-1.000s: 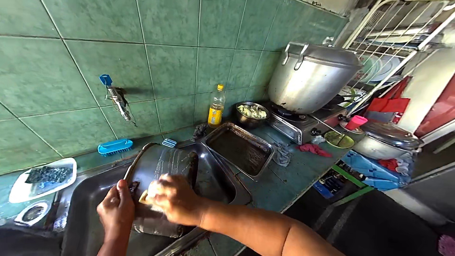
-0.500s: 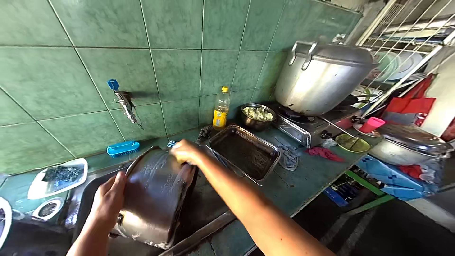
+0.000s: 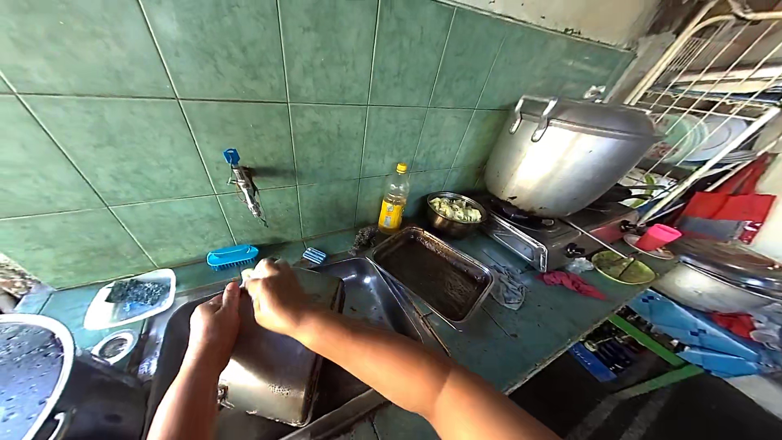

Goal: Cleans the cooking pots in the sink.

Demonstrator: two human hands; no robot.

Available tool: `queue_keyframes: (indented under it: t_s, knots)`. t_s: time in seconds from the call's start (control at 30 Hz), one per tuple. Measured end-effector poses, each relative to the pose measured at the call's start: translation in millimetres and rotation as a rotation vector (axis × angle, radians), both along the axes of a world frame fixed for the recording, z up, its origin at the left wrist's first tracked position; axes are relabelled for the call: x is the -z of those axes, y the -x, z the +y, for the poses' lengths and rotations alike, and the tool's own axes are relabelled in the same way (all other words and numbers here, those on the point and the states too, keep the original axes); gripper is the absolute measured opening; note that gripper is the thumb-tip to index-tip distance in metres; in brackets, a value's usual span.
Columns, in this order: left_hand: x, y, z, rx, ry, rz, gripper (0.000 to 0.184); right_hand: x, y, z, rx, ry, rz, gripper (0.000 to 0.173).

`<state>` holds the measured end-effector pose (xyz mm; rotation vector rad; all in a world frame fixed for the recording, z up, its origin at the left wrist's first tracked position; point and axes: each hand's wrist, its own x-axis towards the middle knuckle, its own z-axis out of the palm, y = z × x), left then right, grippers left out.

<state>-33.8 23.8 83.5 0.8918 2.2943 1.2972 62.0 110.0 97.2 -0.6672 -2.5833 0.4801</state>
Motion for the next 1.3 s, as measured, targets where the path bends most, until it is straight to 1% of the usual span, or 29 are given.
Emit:
queue_keyframes:
  t_s: [0.07, 0.1, 0.13, 0.2, 0.27, 0.3, 0.33, 0.37, 0.43, 0.47, 0.5, 0.53, 0.57, 0.63, 0.67, 0.73, 0.8, 0.87, 0.9, 0.93, 1.0, 1.07, 1.13, 1.17, 1.23, 1.3]
  knots:
    - [9.5, -2.2, -10.4, -0.028, -0.016, 0.110, 0.060, 9.8, -3.5, 6.9, -0.107, -0.023, 0.075, 0.024]
    - [15.4, -6.0, -17.3, -0.049, -0.033, 0.139, 0.059, 10.9, -6.6, 22.8, -0.105, 0.012, 0.063, 0.024]
    - [22.4, -10.3, -25.0, -0.065, -0.065, 0.126, 0.058, 11.3, -10.6, 44.2, -0.064, 0.081, 0.018, 0.025]
    - [45.6, -17.0, -40.3, -0.112, -0.192, 0.093, 0.058, 4.6, -22.6, 78.3, 0.071, 0.274, -0.112, 0.035]
    - [69.9, -21.1, -51.6, -0.150, -0.301, -0.013, 0.059, -7.0, -29.5, 86.3, 0.224, 0.407, -0.238, 0.033]
    - [77.8, -22.0, -56.9, -0.145, -0.318, -0.083, 0.060, -9.1, -30.9, 77.9, 0.277, 0.403, -0.260, 0.030]
    - [79.2, -18.7, -59.6, -0.110, -0.305, -0.134, 0.060, -10.0, -30.7, 62.0, 0.299, 0.331, -0.260, 0.025]
    - [72.2, -13.5, -58.6, -0.049, -0.275, -0.150, 0.057, -10.2, -31.2, 38.8, 0.287, 0.228, -0.218, 0.019]
    - [39.4, -5.9, -43.6, 0.062, -0.184, -0.060, 0.041, 4.1, -37.2, -15.3, 0.192, 0.010, -0.023, 0.020]
    - [20.4, -5.1, -31.6, 0.069, -0.113, -0.021, 0.040, 16.2, -42.9, -40.2, 0.121, -0.055, 0.063, 0.023]
    - [7.5, -5.1, -19.9, 0.052, -0.044, 0.019, 0.042, 29.4, -50.9, -60.6, 0.049, -0.127, 0.137, 0.023]
    - [1.9, -6.0, -10.9, 0.022, 0.009, 0.072, 0.046, 41.4, -59.7, -74.1, -0.013, -0.203, 0.197, 0.022]
    - [3.0, -7.0, -6.1, -0.017, 0.031, 0.140, 0.049, 50.1, -68.5, -79.4, -0.068, -0.260, 0.243, 0.023]
    - [17.2, -9.4, -9.8, -0.063, -0.035, 0.225, 0.051, 50.4, -82.2, -67.2, -0.101, -0.242, 0.295, 0.024]
    - [28.3, -10.6, -15.4, -0.062, -0.105, 0.240, 0.049, 42.9, -85.6, -50.4, -0.073, -0.188, 0.286, 0.024]
    - [51.4, -11.1, -30.9, -0.050, -0.223, 0.264, 0.048, 28.9, -85.9, 1.0, 0.024, -0.025, 0.223, 0.023]
    - [74.6, -10.7, -43.0, -0.082, -0.326, 0.224, 0.048, 24.8, -84.0, 65.1, 0.170, 0.289, 0.058, 0.022]
    - [95.1, -6.2, -46.6, -0.162, -0.458, 0.123, 0.045, 43.8, -76.3, 119.2, 0.331, 0.605, -0.098, 0.025]
    - [100.6, -3.7, -47.4, -0.174, -0.477, 0.093, 0.045, 49.1, -73.3, 132.3, 0.396, 0.719, -0.191, 0.029]
    - [99.6, -1.0, -47.9, -0.161, -0.444, 0.100, 0.046, 48.8, -68.4, 138.5, 0.438, 0.754, -0.282, 0.030]
    - [81.4, 5.4, -48.4, -0.071, -0.323, 0.205, 0.044, 31.0, -53.6, 126.1, 0.426, 0.686, -0.349, 0.031]
    - [45.1, 1.8, -36.1, -0.026, -0.164, 0.336, 0.042, 9.9, -39.2, 89.3, 0.338, 0.520, -0.254, 0.027]
    - [10.7, -8.9, -12.6, -0.106, 0.065, 0.298, 0.052, -4.9, -26.5, 37.9, 0.249, 0.264, -0.177, 0.025]
    - [0.7, -10.4, -2.4, -0.144, 0.132, 0.260, 0.057, -7.6, -22.3, 14.4, 0.207, 0.155, -0.138, 0.029]
    - [-1.9, -5.7, 7.5, -0.173, 0.158, 0.205, 0.063, -6.1, -19.8, -13.0, 0.087, 0.029, -0.096, 0.035]
    - [5.6, 1.7, 5.8, -0.161, 0.078, 0.159, 0.069, -2.7, -19.2, -19.7, -0.083, -0.048, -0.065, 0.025]
